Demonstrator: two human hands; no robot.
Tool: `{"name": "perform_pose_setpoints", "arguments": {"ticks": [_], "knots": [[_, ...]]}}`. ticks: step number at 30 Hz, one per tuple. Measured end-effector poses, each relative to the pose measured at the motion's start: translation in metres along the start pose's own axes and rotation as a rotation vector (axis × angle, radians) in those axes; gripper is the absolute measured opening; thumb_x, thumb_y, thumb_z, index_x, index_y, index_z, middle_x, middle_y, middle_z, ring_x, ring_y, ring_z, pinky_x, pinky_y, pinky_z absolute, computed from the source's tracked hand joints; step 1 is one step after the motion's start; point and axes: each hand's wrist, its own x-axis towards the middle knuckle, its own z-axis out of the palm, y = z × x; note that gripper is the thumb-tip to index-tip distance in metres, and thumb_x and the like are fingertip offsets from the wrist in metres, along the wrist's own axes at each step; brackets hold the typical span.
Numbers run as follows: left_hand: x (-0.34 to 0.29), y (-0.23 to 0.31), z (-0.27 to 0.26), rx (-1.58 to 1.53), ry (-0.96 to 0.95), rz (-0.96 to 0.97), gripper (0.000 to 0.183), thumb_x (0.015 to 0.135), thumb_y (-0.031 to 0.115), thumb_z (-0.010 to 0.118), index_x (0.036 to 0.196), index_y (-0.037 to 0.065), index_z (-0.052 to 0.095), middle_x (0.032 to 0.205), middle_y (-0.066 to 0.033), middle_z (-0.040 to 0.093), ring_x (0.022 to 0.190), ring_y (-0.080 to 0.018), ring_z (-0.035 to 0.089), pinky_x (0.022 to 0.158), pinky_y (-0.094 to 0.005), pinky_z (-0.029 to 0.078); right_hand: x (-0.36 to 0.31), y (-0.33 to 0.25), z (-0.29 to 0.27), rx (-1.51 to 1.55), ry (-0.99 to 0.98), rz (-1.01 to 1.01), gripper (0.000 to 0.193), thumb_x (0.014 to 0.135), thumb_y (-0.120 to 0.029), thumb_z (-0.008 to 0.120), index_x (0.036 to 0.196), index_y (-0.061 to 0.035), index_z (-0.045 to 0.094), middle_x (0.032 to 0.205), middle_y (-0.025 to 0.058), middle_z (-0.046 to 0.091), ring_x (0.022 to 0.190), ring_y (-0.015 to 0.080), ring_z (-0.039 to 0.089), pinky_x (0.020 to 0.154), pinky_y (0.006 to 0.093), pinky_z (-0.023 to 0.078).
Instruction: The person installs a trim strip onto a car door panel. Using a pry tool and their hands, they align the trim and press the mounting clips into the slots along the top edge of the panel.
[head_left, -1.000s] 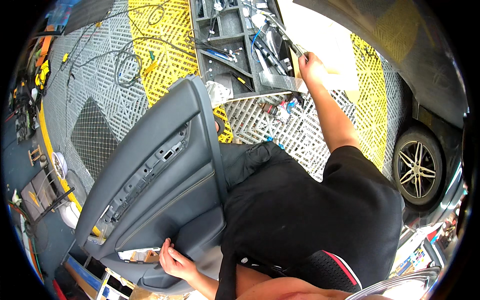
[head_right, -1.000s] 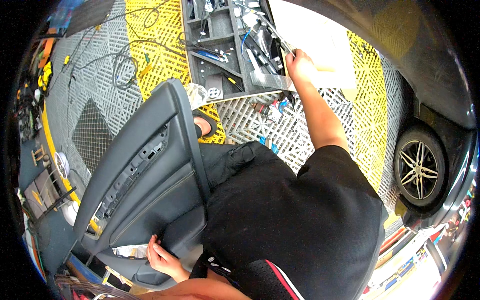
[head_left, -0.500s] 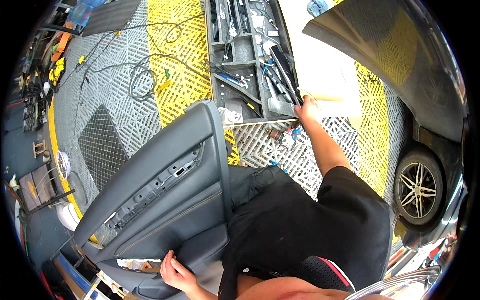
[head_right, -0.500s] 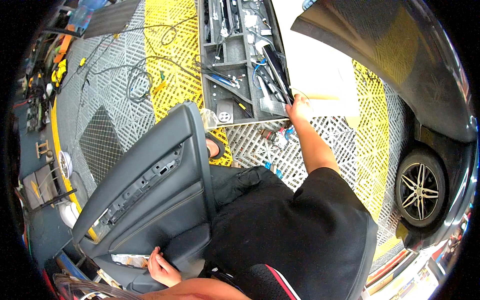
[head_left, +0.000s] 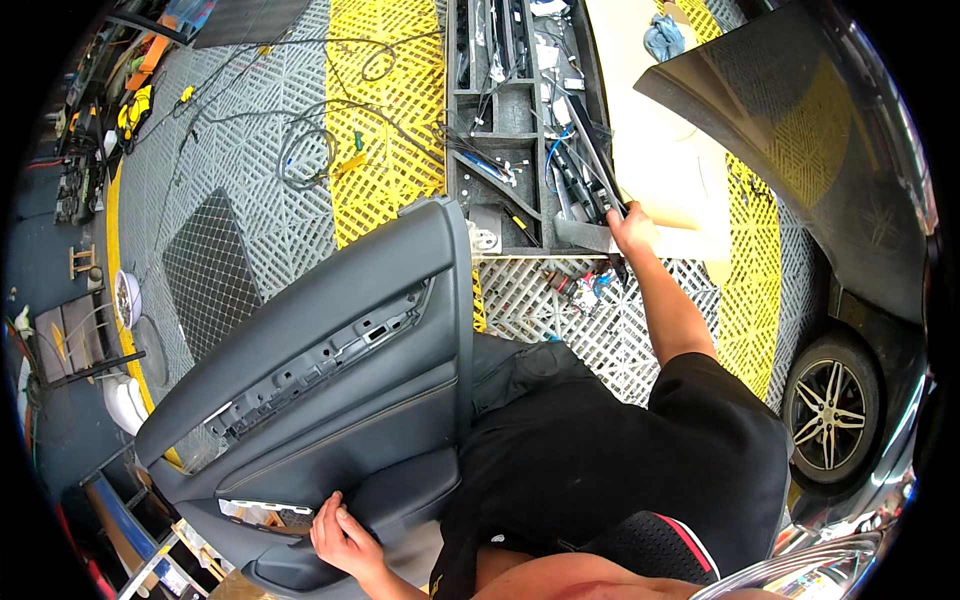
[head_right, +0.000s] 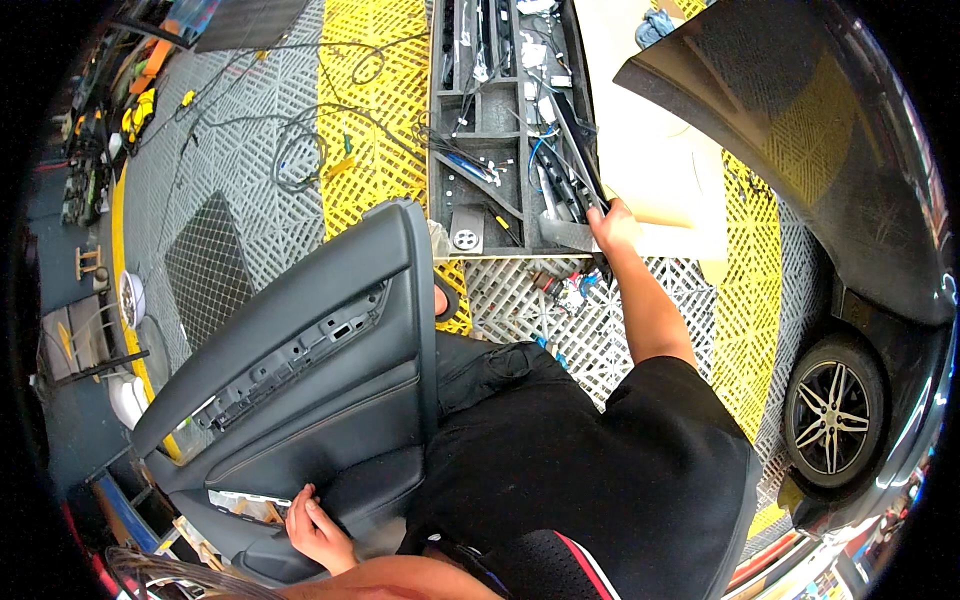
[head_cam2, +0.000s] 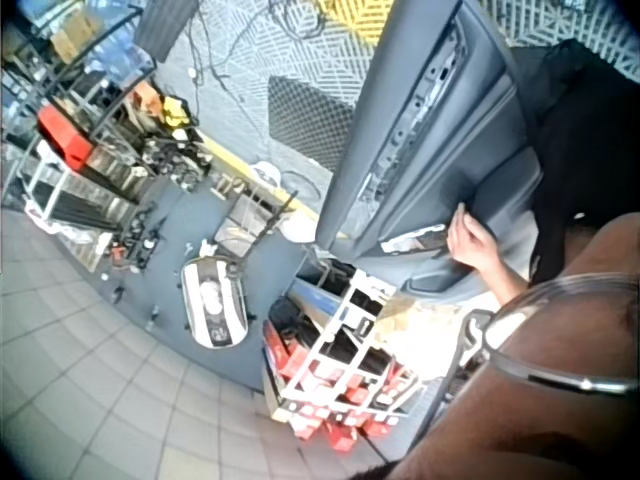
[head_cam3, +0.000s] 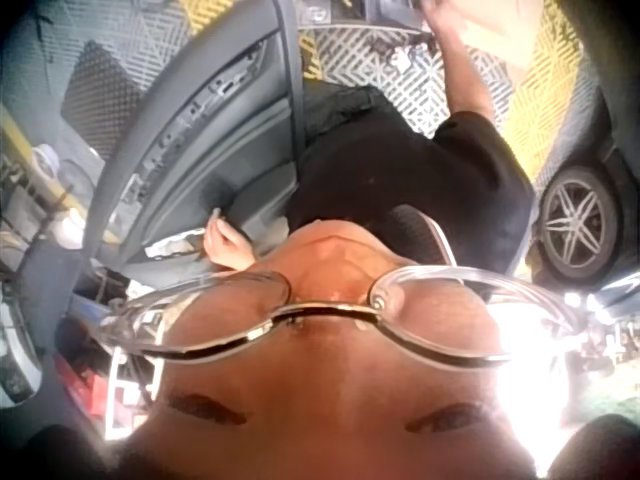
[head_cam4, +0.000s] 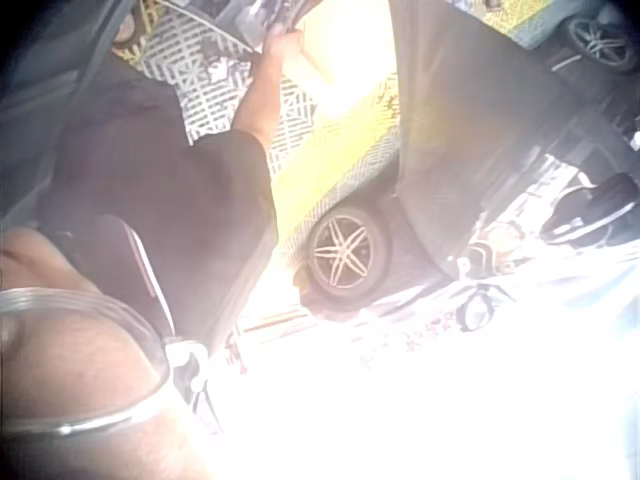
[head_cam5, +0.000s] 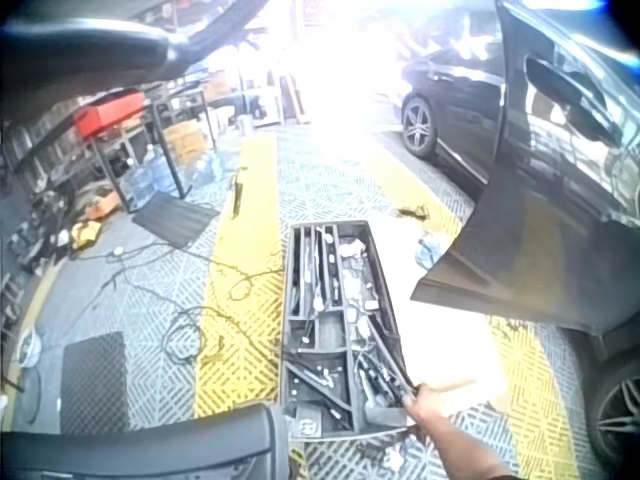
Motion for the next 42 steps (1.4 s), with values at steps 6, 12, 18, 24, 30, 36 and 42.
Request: {"name": "perform_pose_setpoints", "arguments": {"ticks": [6,12,18,24,30,36,42], "knots": [[0.000,0.000,-0.002,-0.014,-0.010,-0.014,0.029,0.107,0.015,0.054,0.112,-0.002,0.077,0.107,-0.0141,0.079,0.095,-0.0335,0.073,0.088,-0.0445,0.053,0.013,0.022,0.011,0.059,0.224,-0.037,0.065,0.095,-0.060,0.060,0.132,-0.0061,0.057,0.117,0.0260,0.074,0.107,0.0462,0.072,0.095,0.0577,0.054],[-0.006,-0.003,0.001,-0.053,-0.019,-0.059,0.031,0.109,0.015,0.052,0.114,-0.005,0.076,0.109,-0.0159,0.078,0.097,-0.0324,0.073,0.085,-0.0415,0.058,0.042,0.060,0.030,0.059,0.371,0.120,0.066,0.096,-0.060,0.061,0.130,-0.0031,0.058,0.120,0.0273,0.073,0.109,0.0463,0.072,0.098,0.0565,0.055],[-0.001,0.001,0.003,-0.088,-0.020,-0.065,0.035,0.110,0.016,0.050,0.113,-0.007,0.076,0.110,-0.0166,0.077,0.096,-0.0303,0.072,0.079,-0.0366,0.061,0.060,0.091,0.035,0.011,0.092,0.309,0.084,0.094,-0.069,0.059,0.135,0.0042,0.062,0.130,0.0308,0.070,0.122,0.0432,0.069,0.106,0.0510,0.052],[0.001,0.005,0.005,-0.090,-0.013,-0.079,0.035,0.111,0.015,0.050,0.113,-0.007,0.076,0.110,-0.0168,0.077,0.096,-0.0300,0.072,0.078,-0.0363,0.061,0.065,0.108,0.049,0.127,0.066,0.299,0.091,0.082,-0.072,0.071,0.135,0.0017,0.067,0.128,0.0265,0.073,0.122,0.0370,0.071,0.107,0.0457,0.053],[-0.001,0.004,0.005,-0.086,-0.008,-0.086,0.035,0.111,0.015,0.050,0.113,-0.007,0.076,0.110,-0.0168,0.078,0.095,-0.0295,0.072,0.078,-0.0362,0.061,0.055,0.078,0.047,0.125,0.335,0.150,0.053,0.089,-0.057,0.072,0.118,-0.0137,0.077,0.133,0.0200,0.071,0.119,0.0362,0.070,0.102,0.0459,0.054],[0.002,0.007,0.006,-0.089,-0.007,-0.072,0.035,0.111,0.015,0.050,0.113,-0.008,0.076,0.109,-0.0164,0.078,0.095,-0.0294,0.072,0.077,-0.0359,0.062,0.049,0.036,0.061,-0.083,0.081,0.016,0.052,0.093,-0.060,0.066,0.115,-0.0149,0.079,0.106,0.0153,0.080,0.106,0.0364,0.076,0.094,0.0471,0.058],[0.000,0.008,0.005,-0.084,-0.010,-0.078,0.034,0.111,0.015,0.050,0.115,-0.007,0.076,0.110,-0.0172,0.078,0.095,-0.0292,0.072,0.078,-0.0357,0.062,0.012,0.009,0.064,-0.144,-0.047,-0.065,0.054,0.092,-0.060,0.071,0.120,-0.0140,0.076,0.117,0.0118,0.079,0.113,0.0323,0.074,0.095,0.0462,0.058]]}}
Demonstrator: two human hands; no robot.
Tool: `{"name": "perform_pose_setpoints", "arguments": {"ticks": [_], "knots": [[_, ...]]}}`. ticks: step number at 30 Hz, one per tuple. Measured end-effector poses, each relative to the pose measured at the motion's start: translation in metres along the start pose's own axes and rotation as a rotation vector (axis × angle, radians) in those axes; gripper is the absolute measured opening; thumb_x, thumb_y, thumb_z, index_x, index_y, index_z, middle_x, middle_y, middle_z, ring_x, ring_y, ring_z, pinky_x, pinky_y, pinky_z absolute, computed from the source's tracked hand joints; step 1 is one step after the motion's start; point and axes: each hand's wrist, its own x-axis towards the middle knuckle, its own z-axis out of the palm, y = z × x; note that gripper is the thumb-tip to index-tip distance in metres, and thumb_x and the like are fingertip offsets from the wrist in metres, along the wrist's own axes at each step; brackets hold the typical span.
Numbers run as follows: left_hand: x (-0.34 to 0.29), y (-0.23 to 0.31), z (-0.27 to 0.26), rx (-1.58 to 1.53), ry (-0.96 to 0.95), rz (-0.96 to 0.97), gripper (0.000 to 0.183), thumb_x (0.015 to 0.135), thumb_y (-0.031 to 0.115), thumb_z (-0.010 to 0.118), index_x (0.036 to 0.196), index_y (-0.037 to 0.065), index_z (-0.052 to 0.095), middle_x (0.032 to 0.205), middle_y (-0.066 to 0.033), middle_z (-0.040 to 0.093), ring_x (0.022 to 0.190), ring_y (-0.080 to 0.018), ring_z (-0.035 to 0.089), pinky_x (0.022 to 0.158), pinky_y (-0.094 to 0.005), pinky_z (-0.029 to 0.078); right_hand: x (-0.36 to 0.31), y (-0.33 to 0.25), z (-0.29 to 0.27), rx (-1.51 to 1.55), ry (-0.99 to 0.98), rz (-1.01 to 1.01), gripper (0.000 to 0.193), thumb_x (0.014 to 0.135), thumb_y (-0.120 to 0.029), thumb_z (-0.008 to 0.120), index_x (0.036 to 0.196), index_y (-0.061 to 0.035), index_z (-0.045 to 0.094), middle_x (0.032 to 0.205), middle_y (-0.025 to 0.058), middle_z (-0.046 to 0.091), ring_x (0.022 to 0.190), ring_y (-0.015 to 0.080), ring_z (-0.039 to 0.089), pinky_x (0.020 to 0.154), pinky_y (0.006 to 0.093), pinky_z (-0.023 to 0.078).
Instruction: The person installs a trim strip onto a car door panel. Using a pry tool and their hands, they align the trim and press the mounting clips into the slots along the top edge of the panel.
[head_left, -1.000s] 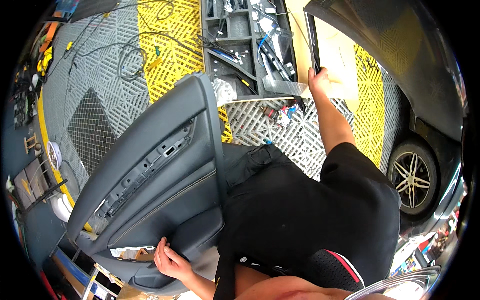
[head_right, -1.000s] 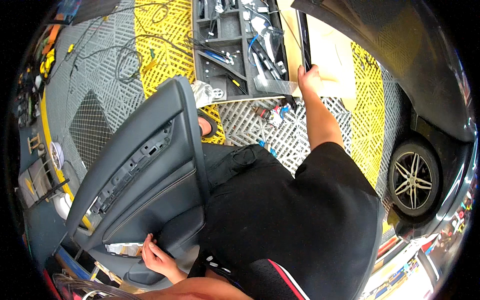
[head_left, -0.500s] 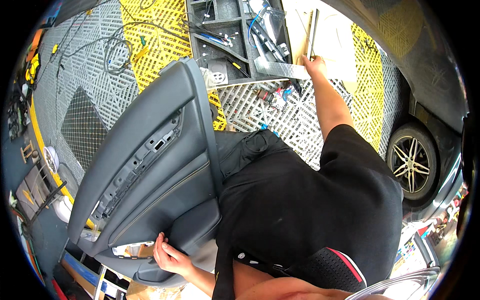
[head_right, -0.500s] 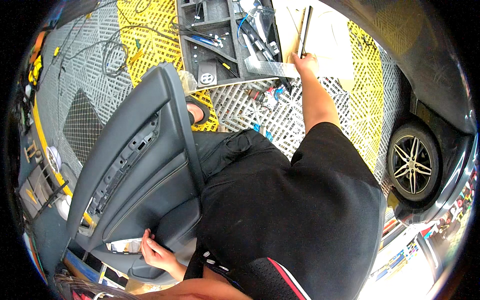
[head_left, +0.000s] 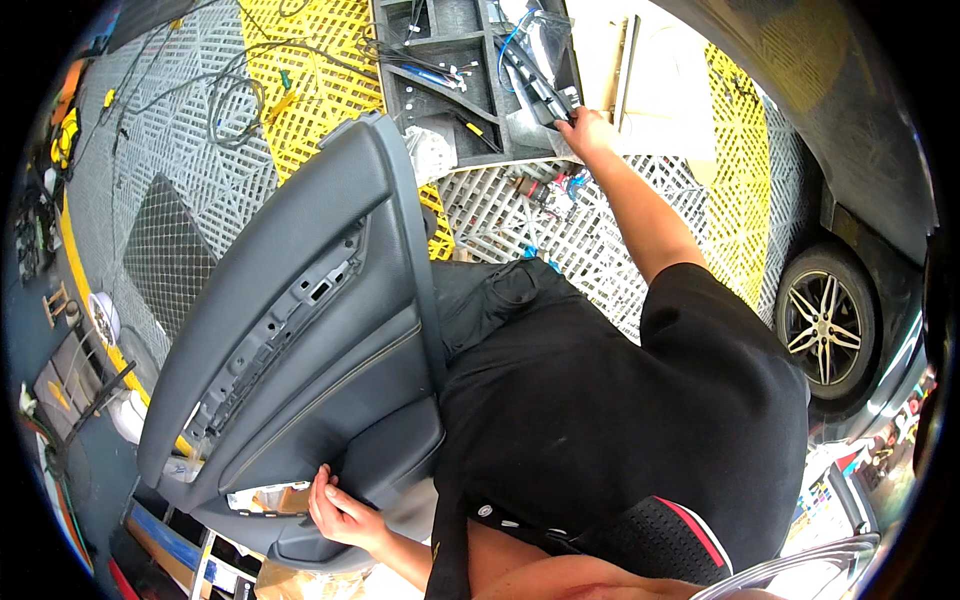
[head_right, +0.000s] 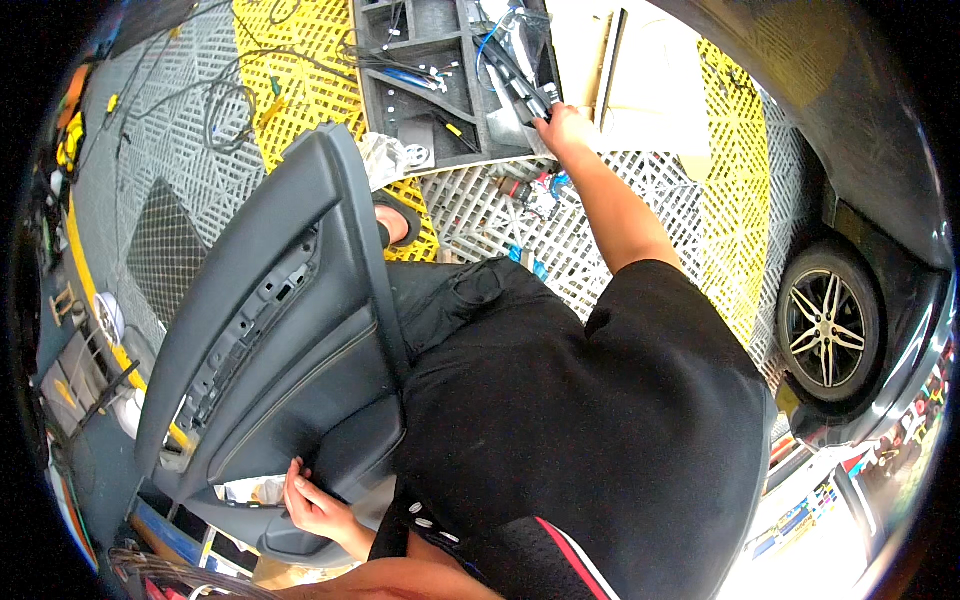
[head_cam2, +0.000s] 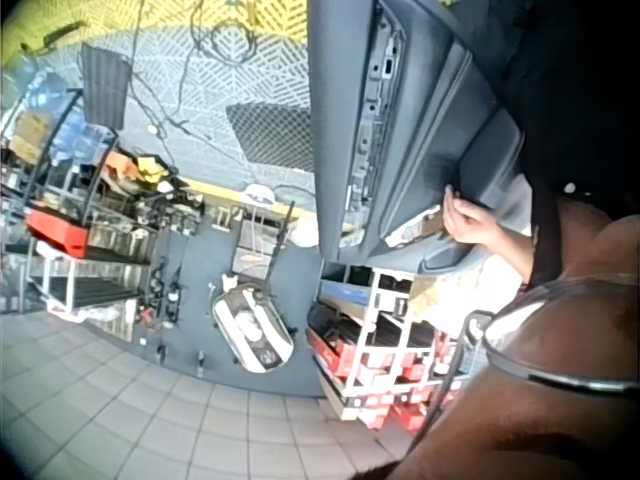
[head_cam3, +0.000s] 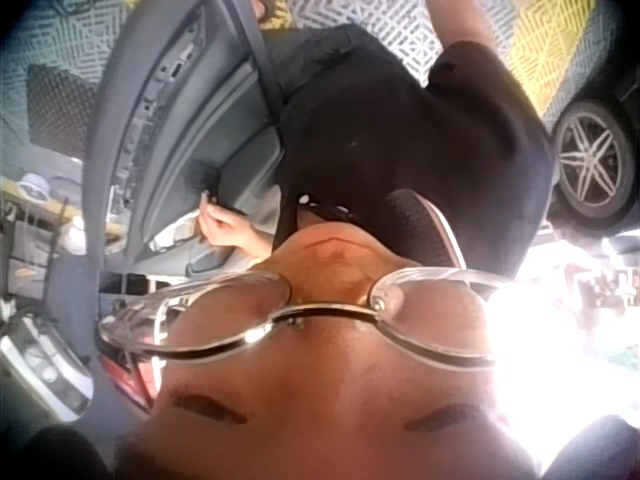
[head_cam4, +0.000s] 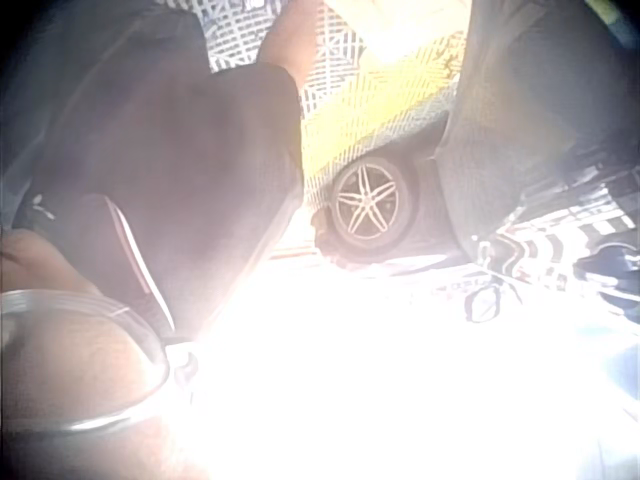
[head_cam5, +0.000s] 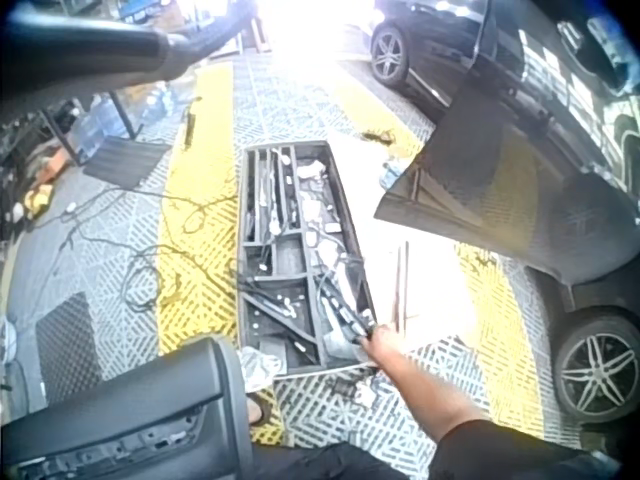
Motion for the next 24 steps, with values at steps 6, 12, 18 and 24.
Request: {"name": "perform_pose_setpoints", "arguments": {"ticks": [6,12,18,24], "knots": [[-0.001,-0.006,0.000,-0.014,-0.015,0.022,0.034,0.112,0.015,0.049,0.118,-0.008,0.074,0.112,-0.0186,0.077,0.096,-0.0282,0.073,0.080,-0.0356,0.061,-0.002,-0.004,0.001,0.149,-0.088,0.073,0.055,0.090,-0.058,0.070,0.124,-0.0150,0.074,0.120,0.0161,0.077,0.118,0.0345,0.072,0.098,0.0500,0.056],[0.001,-0.002,-0.003,0.027,-0.077,0.004,0.033,0.110,0.018,0.052,0.117,-0.004,0.076,0.112,-0.0157,0.078,0.099,-0.0329,0.074,0.089,-0.0420,0.058,0.003,-0.017,-0.014,0.364,0.312,0.058,0.048,0.094,-0.051,0.069,0.118,-0.0109,0.077,0.118,0.0204,0.075,0.111,0.0397,0.072,0.098,0.0485,0.056],[0.004,-0.001,-0.006,0.055,-0.092,0.002,0.034,0.110,0.021,0.052,0.118,-0.002,0.076,0.112,-0.0151,0.079,0.101,-0.0342,0.074,0.094,-0.0445,0.054,-0.031,-0.033,-0.040,0.662,0.317,0.107,0.038,0.094,-0.045,0.075,0.096,-0.0074,0.073,0.088,0.0128,0.074,0.083,0.0262,0.071,0.079,0.0403,0.055],[0.002,-0.003,-0.009,0.066,-0.104,0.006,0.036,0.110,0.023,0.051,0.118,-0.001,0.076,0.111,-0.0144,0.079,0.102,-0.0339,0.074,0.094,-0.0442,0.054,-0.085,-0.096,-0.190,1.385,0.546,-0.260,0.020,0.101,-0.024,0.074,0.105,-0.0074,0.063,0.085,-0.0046,0.055,0.073,0.0075,0.048,0.068,0.0257,0.042]]}}
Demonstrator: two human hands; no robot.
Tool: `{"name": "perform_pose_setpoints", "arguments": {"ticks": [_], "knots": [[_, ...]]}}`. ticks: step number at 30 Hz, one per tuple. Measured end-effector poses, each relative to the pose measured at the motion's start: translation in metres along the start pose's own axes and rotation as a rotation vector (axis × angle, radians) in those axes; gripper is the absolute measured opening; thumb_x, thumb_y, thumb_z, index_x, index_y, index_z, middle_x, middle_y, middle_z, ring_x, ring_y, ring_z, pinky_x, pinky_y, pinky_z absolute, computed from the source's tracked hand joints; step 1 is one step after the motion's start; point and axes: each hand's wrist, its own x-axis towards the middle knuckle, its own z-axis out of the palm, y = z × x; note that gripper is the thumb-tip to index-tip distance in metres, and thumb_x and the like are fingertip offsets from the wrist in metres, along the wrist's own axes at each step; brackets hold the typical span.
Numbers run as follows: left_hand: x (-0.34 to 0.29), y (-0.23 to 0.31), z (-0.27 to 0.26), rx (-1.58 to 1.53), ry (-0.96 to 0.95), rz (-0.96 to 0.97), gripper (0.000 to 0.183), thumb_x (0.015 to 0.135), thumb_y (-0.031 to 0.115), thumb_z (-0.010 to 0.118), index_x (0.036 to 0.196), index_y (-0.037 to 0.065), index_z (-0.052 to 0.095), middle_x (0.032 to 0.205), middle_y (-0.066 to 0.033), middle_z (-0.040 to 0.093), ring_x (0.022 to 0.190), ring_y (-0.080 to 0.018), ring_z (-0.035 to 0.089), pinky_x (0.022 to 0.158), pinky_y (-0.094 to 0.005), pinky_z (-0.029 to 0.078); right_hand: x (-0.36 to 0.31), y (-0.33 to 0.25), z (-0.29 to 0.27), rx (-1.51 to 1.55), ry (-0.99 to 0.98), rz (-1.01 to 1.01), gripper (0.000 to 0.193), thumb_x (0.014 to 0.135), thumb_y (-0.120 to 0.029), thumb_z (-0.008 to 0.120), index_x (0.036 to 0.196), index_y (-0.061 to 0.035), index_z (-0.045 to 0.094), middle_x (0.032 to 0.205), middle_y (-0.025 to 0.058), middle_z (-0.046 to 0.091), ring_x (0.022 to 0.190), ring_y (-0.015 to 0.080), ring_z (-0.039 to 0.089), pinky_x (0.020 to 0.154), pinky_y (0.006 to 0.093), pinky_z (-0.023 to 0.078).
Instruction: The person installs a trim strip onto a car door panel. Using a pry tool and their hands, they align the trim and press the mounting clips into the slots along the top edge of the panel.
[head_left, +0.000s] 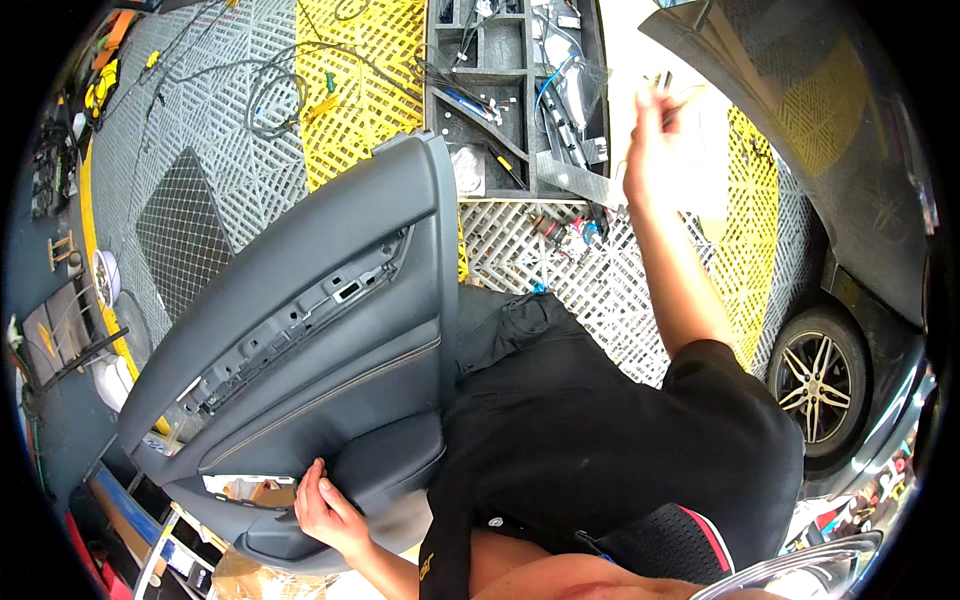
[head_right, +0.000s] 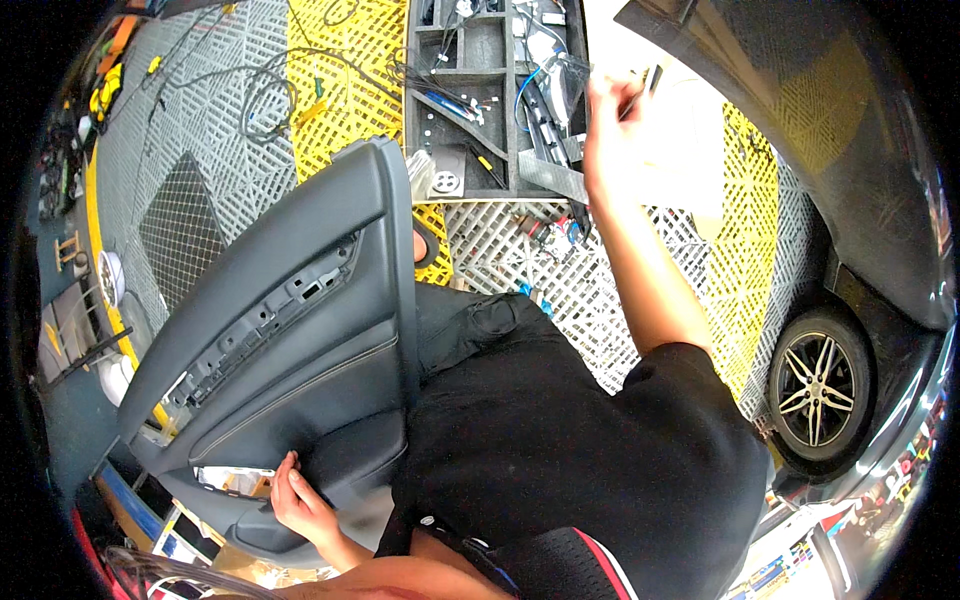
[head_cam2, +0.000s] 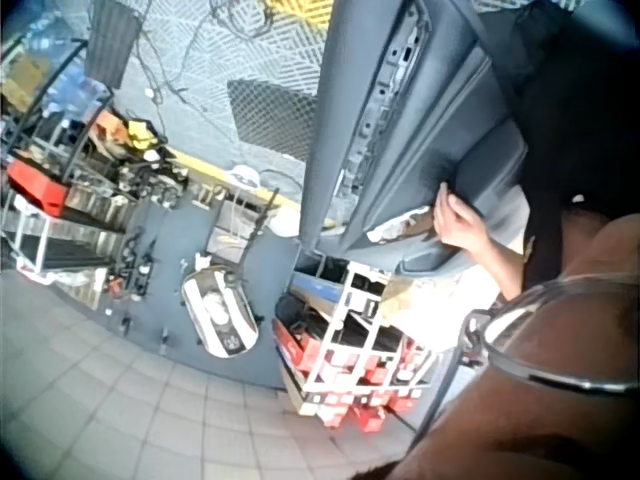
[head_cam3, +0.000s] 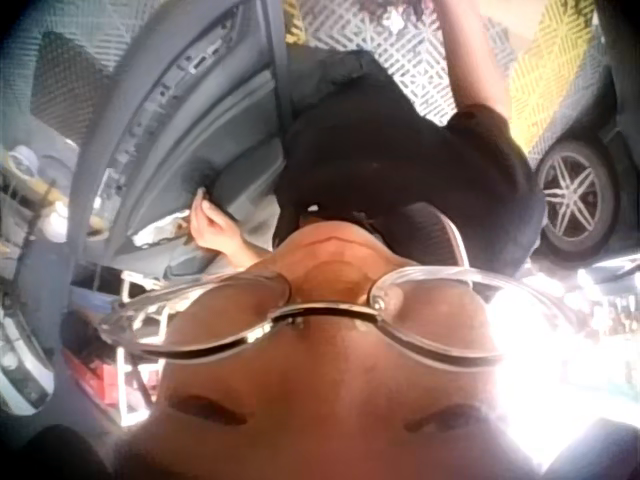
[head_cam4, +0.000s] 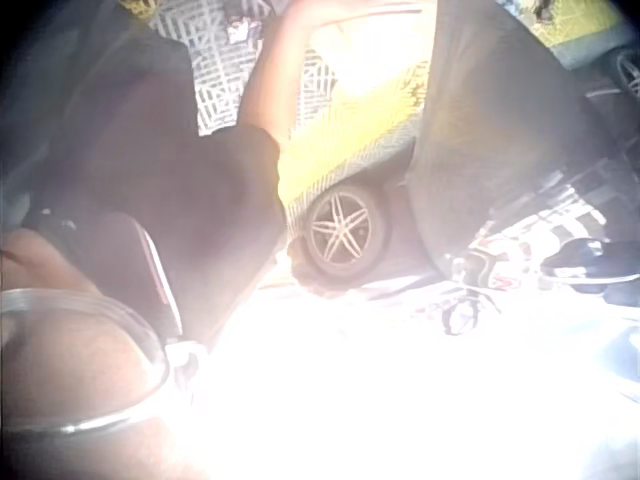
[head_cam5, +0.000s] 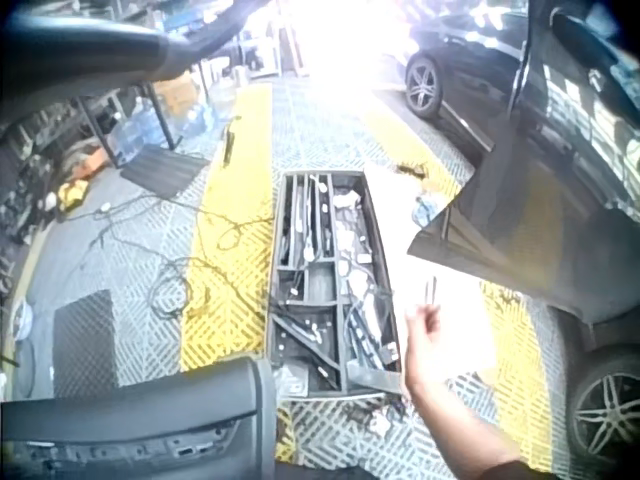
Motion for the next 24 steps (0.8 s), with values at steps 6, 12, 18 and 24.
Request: {"name": "perform_pose_setpoints", "arguments": {"ticks": [6,12,18,24], "knots": [[0.013,0.008,-0.004,-0.015,-0.110,0.005,0.039,0.109,0.030,0.053,0.119,0.000,0.076,0.115,-0.0160,0.078,0.105,-0.0371,0.073,0.093,-0.0453,0.054,-0.008,-0.211,-0.028,0.749,-0.601,-0.376,0.024,0.090,0.000,0.064,0.113,-0.0087,0.062,0.094,-0.0011,0.052,0.073,0.0099,0.045,0.061,0.0242,0.036],[0.011,0.007,-0.016,0.042,-0.231,0.128,0.052,0.107,0.046,0.053,0.120,0.002,0.075,0.115,-0.0168,0.077,0.103,-0.0390,0.072,0.091,-0.0480,0.053,-0.024,-0.256,-0.030,0.889,-0.836,-0.490,0.030,0.071,-0.027,0.089,0.084,-0.0177,0.064,0.093,-0.0072,0.054,0.084,0.0060,0.046,0.067,0.0233,0.033],[0.008,0.002,-0.013,0.063,-0.222,0.140,0.052,0.106,0.045,0.053,0.124,0.001,0.074,0.116,-0.0172,0.077,0.101,-0.0382,0.072,0.091,-0.0472,0.052,-0.022,-0.265,-0.029,0.881,-0.808,-0.538,0.022,0.086,-0.029,0.075,0.095,-0.0123,0.064,0.084,-0.0055,0.050,0.074,0.0074,0.043,0.060,0.0254,0.033],[-0.004,0.006,-0.009,0.152,-0.221,0.084,0.054,0.107,0.047,0.051,0.127,0.002,0.073,0.114,-0.0158,0.077,0.103,-0.0379,0.071,0.093,-0.0474,0.051,-0.026,-0.257,-0.016,0.816,-0.368,-0.550,0.024,0.102,-0.031,0.061,0.107,-0.0070,0.064,0.076,-0.0039,0.046,0.064,0.0089,0.040,0.053,0.0274,0.032]]}}
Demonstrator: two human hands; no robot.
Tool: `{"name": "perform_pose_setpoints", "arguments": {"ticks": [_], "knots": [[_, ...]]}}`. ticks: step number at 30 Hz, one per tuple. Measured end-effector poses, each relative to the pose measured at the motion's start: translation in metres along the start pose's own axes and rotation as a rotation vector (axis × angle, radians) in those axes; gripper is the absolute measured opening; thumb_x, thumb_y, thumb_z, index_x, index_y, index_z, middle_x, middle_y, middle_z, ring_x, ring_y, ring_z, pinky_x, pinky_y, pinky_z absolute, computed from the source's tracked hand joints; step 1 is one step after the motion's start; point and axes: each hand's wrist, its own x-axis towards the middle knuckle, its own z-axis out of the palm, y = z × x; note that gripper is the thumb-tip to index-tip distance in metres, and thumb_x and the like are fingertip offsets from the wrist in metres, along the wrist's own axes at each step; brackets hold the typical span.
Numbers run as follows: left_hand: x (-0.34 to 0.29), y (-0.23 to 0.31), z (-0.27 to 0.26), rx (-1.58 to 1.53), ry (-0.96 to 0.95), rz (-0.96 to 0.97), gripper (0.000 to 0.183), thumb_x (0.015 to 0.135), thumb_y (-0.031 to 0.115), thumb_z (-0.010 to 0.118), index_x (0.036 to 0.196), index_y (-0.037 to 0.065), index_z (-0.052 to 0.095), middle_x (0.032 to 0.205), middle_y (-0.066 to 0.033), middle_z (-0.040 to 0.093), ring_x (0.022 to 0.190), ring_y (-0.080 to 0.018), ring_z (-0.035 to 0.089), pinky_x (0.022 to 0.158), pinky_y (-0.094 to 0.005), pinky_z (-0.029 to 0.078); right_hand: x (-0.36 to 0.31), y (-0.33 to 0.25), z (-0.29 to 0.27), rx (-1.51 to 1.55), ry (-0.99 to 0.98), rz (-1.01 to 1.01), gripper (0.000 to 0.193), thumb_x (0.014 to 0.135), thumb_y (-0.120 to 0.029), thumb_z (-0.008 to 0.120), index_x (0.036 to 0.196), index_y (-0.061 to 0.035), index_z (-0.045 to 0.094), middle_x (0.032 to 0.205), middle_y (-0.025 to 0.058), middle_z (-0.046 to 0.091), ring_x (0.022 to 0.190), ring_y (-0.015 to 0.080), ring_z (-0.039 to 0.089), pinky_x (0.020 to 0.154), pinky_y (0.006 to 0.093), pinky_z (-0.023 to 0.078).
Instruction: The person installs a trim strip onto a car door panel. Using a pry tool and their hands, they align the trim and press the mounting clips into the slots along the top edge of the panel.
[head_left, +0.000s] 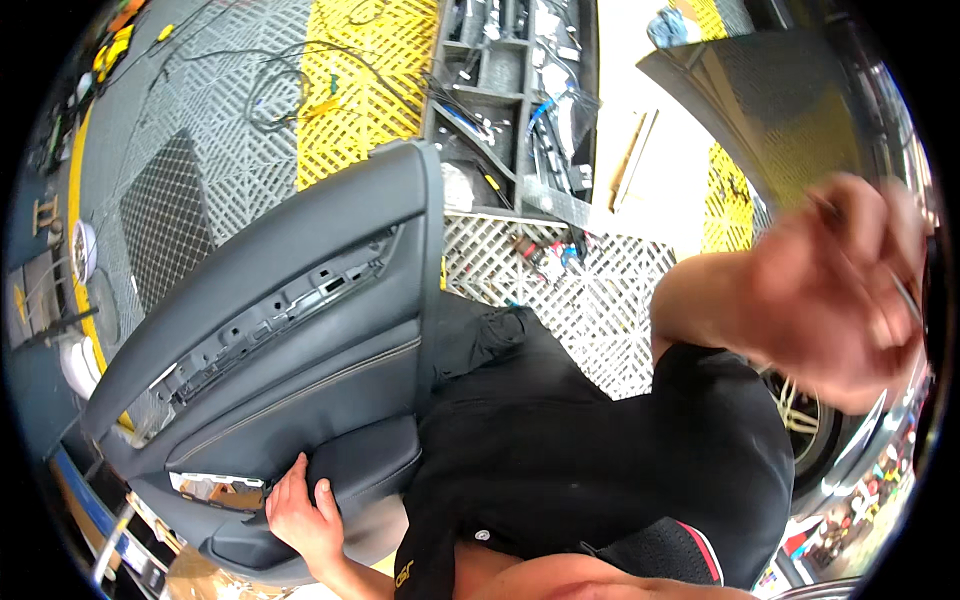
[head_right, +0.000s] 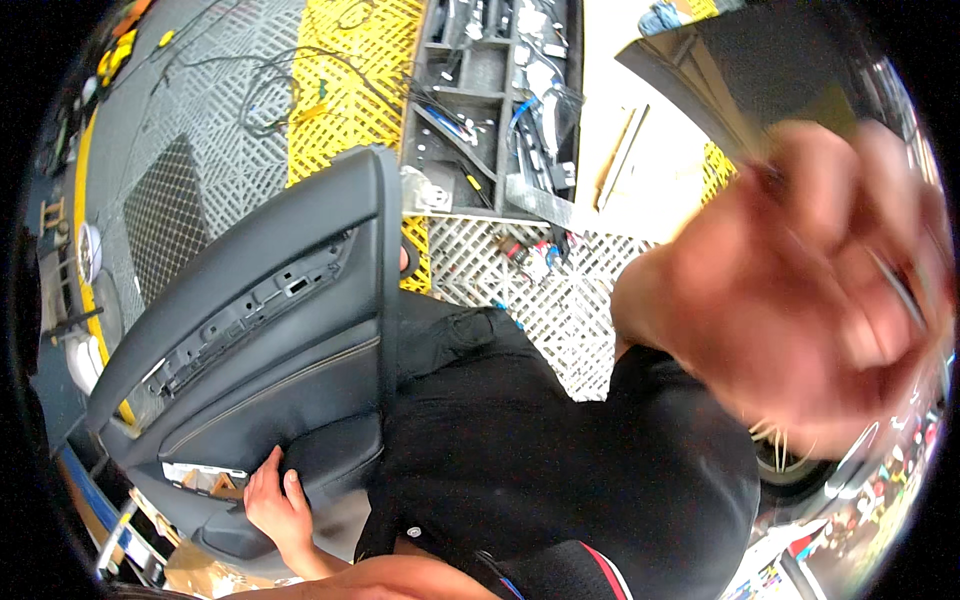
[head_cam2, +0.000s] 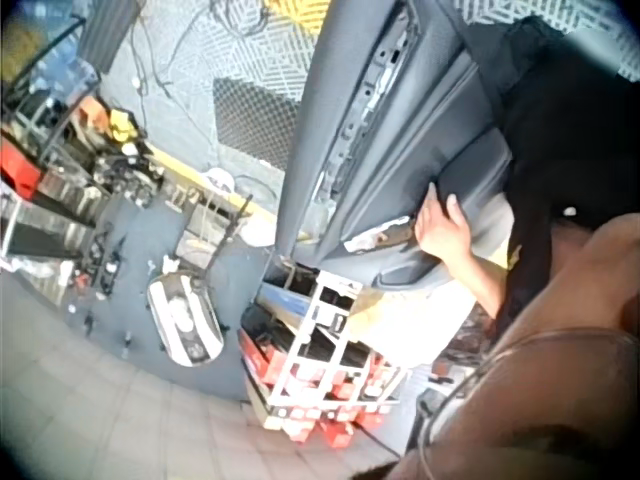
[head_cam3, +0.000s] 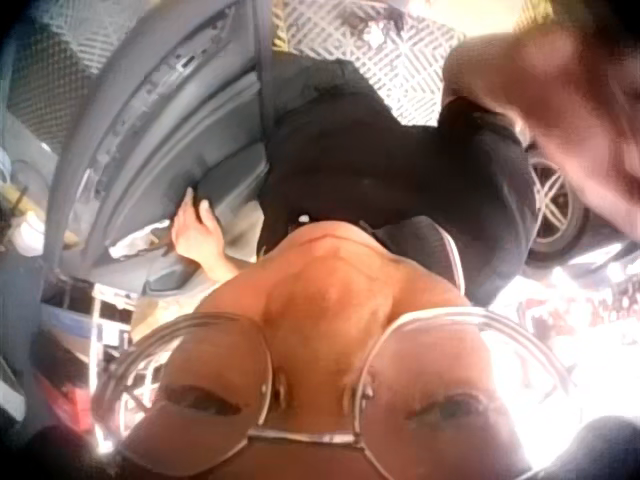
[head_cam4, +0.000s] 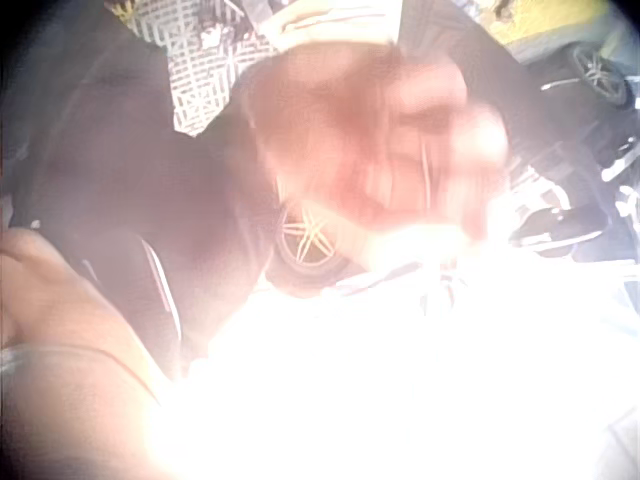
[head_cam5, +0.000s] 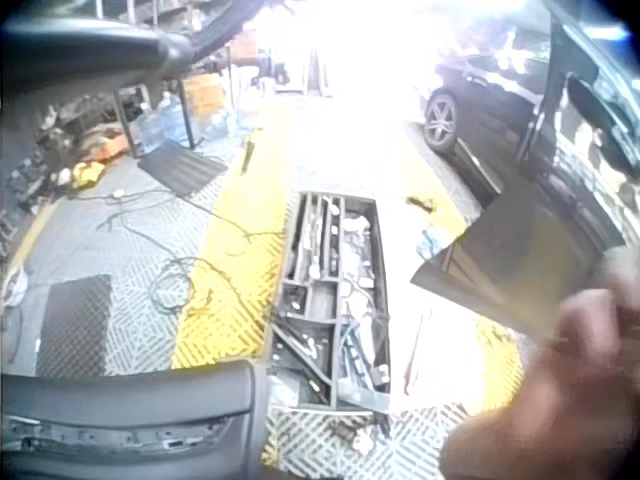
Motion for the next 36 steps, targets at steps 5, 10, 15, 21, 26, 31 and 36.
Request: {"name": "perform_pose_setpoints", "arguments": {"ticks": [5,10,15,21,26,31,36], "knots": [[0.007,0.004,0.000,0.021,-0.012,-0.013,0.045,0.107,0.036,0.050,0.129,0.004,0.073,0.109,-0.0138,0.077,0.100,-0.0375,0.070,0.093,-0.0482,0.050,-0.127,0.124,-0.070,-0.894,-0.124,0.639,0.039,0.113,-0.041,0.049,0.113,-0.0086,0.071,0.081,0.0005,0.062,0.065,0.0094,0.051,0.061,0.0271,0.043],[0.000,0.000,0.009,-0.006,0.106,-0.066,0.044,0.107,0.034,0.049,0.124,0.001,0.074,0.104,-0.0131,0.079,0.092,-0.0367,0.070,0.089,-0.0468,0.051,-0.289,0.221,-0.200,-1.384,-0.766,0.900,0.036,0.110,-0.031,0.051,0.115,-0.0010,0.069,0.109,0.0236,0.072,0.103,0.0433,0.069,0.096,0.0523,0.054],[-0.021,-0.005,0.009,-0.012,0.146,-0.185,0.042,0.109,0.029,0.048,0.117,0.000,0.076,0.105,-0.0145,0.079,0.095,-0.0391,0.071,0.088,-0.0490,0.052,-0.361,0.215,-0.238,-1.432,-0.818,1.034,0.029,0.106,-0.029,0.052,0.114,-0.0057,0.069,0.128,0.0174,0.068,0.126,0.0394,0.061,0.106,0.0516,0.050],[-0.049,-0.003,0.020,-0.063,0.197,-0.337,0.049,0.113,0.032,0.043,0.111,-0.003,0.077,0.104,-0.0195,0.079,0.097,-0.0408,0.073,0.087,-0.0491,0.055,-0.350,0.218,-0.228,-1.547,-0.908,0.941,0.028,0.104,-0.027,0.055,0.116,-0.0084,0.072,0.122,0.0128,0.072,0.118,0.0350,0.065,0.100,0.0486,0.054],[-0.072,-0.001,0.029,-0.058,0.278,-0.395,0.053,0.115,0.033,0.040,0.110,-0.005,0.076,0.104,-0.0216,0.078,0.098,-0.0407,0.074,0.087,-0.0489,0.056,-0.363,0.219,-0.230,-1.555,-0.995,0.917,0.033,0.106,-0.029,0.055,0.126,-0.0089,0.070,0.126,0.0133,0.070,0.123,0.0361,0.062,0.103,0.0475,0.053],[-0.089,0.000,0.036,-0.087,0.293,-0.474,0.056,0.115,0.034,0.039,0.110,-0.007,0.076,0.105,-0.0228,0.078,0.099,-0.0397,0.074,0.089,-0.0482,0.057,-0.373,0.220,-0.245,-1.518,-0.969,0.835,0.034,0.100,-0.023,0.061,0.131,-0.0108,0.070,0.128,0.0127,0.067,0.120,0.0361,0.061,0.104,0.0458,0.053],[-0.108,-0.006,0.055,-0.206,0.313,-0.558,0.057,0.115,0.034,0.040,0.111,-0.009,0.076,0.107,-0.0234,0.079,0.103,-0.0360,0.076,0.096,-0.0454,0.058,-0.376,0.238,-0.254,-1.588,-0.959,0.880,0.027,0.101,-0.022,0.055,0.117,-0.0086,0.071,0.122,0.0158,0.068,0.119,0.0399,0.060,0.103,0.0495,0.052]]}}
